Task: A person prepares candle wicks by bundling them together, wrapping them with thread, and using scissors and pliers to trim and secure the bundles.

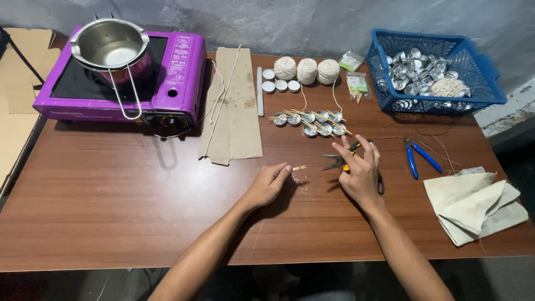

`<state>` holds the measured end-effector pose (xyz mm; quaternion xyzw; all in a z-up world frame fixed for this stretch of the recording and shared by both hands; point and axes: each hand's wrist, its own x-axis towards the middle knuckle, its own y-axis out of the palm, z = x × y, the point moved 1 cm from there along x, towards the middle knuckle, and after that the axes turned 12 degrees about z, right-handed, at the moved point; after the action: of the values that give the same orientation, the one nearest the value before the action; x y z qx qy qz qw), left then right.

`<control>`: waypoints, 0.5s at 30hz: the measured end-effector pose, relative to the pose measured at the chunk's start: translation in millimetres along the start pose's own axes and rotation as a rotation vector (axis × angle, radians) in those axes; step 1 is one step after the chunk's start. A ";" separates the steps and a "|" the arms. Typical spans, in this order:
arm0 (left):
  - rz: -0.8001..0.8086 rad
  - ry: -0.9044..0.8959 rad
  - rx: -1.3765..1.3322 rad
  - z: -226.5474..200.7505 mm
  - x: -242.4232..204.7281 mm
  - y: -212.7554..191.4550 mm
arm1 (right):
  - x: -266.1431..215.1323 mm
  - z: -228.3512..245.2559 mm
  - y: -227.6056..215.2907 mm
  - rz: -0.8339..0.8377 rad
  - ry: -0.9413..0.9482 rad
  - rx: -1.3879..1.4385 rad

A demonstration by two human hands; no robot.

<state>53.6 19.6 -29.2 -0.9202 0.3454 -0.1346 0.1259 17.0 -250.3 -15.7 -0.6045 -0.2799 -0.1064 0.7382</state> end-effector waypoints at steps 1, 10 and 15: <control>0.001 0.000 0.000 0.0 0.4 0.0 | -2.6 -1.2 4.9 0.000 0.001 0.000; 0.055 0.017 0.108 -17.4 -4.2 3.2 | -24.4 -0.6 31.8 0.127 0.055 -0.152; 0.057 0.017 0.126 -21.6 -4.2 1.9 | -20.7 5.3 25.7 0.159 0.074 -0.130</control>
<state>42.2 18.0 -10.3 -0.8990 0.3636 -0.1601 0.1845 11.2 -242.7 -47.7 -0.6670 -0.1961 -0.0879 0.7134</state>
